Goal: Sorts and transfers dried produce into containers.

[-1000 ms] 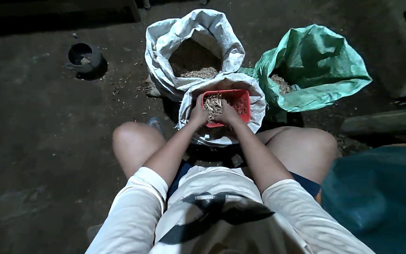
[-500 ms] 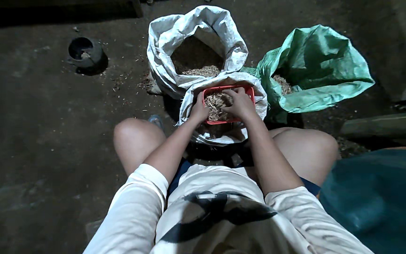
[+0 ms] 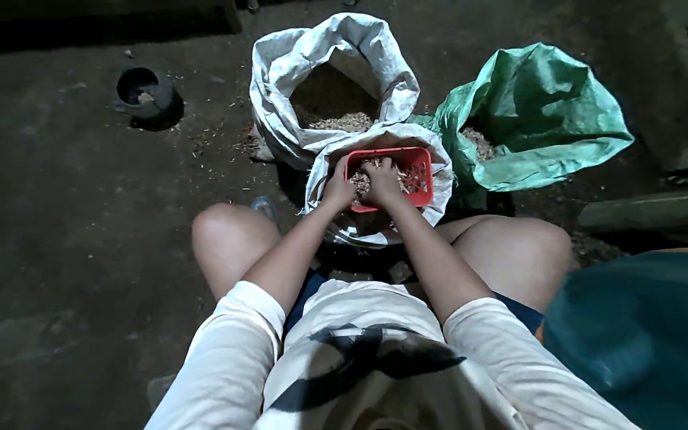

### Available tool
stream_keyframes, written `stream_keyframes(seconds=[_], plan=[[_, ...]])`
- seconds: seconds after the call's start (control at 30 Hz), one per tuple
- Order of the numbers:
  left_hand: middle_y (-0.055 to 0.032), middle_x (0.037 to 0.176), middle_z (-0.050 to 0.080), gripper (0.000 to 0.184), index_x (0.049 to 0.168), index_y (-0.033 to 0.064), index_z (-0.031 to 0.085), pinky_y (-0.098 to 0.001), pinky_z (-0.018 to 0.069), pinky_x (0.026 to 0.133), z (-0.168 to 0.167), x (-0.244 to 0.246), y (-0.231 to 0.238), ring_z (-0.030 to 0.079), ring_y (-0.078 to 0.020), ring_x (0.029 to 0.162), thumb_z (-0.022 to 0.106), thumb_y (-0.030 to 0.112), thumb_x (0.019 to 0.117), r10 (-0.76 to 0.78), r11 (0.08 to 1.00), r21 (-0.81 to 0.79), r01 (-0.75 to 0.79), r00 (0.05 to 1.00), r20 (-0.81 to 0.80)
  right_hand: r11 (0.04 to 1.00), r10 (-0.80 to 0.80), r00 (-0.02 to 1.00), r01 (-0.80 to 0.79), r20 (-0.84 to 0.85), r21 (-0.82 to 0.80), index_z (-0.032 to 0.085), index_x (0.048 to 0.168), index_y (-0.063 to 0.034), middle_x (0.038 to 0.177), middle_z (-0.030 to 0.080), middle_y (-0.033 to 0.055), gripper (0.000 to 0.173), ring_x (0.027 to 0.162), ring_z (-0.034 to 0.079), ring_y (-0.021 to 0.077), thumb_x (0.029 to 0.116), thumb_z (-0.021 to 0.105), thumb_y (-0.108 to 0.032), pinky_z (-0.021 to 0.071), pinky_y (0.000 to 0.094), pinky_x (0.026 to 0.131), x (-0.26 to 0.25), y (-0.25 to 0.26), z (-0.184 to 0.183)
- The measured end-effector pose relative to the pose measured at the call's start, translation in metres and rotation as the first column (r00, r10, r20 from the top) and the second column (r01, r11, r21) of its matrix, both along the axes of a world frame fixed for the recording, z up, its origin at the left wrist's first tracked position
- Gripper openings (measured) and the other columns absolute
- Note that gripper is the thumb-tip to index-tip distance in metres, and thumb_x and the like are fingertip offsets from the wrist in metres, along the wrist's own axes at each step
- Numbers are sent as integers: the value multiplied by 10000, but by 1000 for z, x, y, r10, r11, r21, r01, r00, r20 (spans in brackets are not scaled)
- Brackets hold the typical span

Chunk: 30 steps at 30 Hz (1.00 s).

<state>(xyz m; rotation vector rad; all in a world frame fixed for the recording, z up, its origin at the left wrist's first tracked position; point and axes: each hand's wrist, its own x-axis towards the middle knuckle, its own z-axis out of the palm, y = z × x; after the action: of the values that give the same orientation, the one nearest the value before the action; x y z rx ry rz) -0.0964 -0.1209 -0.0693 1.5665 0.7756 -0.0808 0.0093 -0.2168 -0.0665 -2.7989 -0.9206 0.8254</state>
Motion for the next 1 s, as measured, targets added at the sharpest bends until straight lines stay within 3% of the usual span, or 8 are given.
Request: stream_keyframes(seconds=[0.2,0.3,0.47,0.57,0.67,0.83,0.93,1.0], plan=[[-276,1412,548,826,1642,218,163,-634,487,981,7,1,3,592,-433,1237,577,8,958,-34,999,8,34,999,-39,993,-90,994,94,-57,70,547,1460,-158,1510,365,368,822,1177,578,563,719,887,-59,527,692,919,22,-18,18],[-285,1408,546,833,1644,216,143,-630,488,982,9,2,4,597,-437,1230,583,17,965,-43,999,7,43,997,-57,992,-78,991,89,-108,95,521,1488,-172,1504,390,350,799,1226,563,538,777,858,-39,508,683,955,27,-25,39],[-277,1406,552,840,1645,221,139,-637,487,988,6,3,3,587,-437,1248,581,18,959,-37,999,11,38,997,-60,977,63,990,-36,-122,209,609,1421,-198,1460,486,306,695,1274,553,493,792,811,16,482,685,994,28,-33,54],[-273,1420,544,848,1646,221,139,-642,482,995,3,3,3,578,-437,1262,582,14,953,-27,1000,-6,27,999,-45,970,98,985,-63,-139,237,605,1441,-222,1485,488,264,671,1302,546,458,831,797,-18,471,668,1028,25,-33,61],[-270,1439,531,843,1646,218,138,-643,479,1006,3,1,3,572,-436,1274,580,9,959,-20,1000,-15,19,999,-28,956,96,980,-42,-173,291,582,1466,-178,1517,473,241,663,1348,519,425,858,841,-123,460,627,1067,28,-37,68],[-255,1478,502,859,1644,202,149,-629,474,1026,4,1,3,554,-416,1305,608,4,945,-1,1000,-18,1,1000,13,975,-81,984,112,-159,194,466,1535,-131,1470,486,307,878,1326,514,488,803,906,-334,433,700,1050,50,-48,37],[-250,1471,511,840,1641,204,165,-625,471,1027,8,1,1,556,-411,1303,600,0,952,1,1000,-21,-1,1000,8,972,-208,964,223,-166,76,320,1597,-48,1531,368,386,1095,1366,437,574,758,929,-400,398,743,1066,44,-44,13],[-252,1457,524,819,1638,215,193,-627,472,1019,12,0,-1,564,-418,1290,578,-20,954,-13,1000,-2,13,1000,-5,963,-263,949,271,-172,20,291,1592,-19,1553,314,397,1165,1398,393,577,726,940,-451,395,722,1081,36,-34,0]])
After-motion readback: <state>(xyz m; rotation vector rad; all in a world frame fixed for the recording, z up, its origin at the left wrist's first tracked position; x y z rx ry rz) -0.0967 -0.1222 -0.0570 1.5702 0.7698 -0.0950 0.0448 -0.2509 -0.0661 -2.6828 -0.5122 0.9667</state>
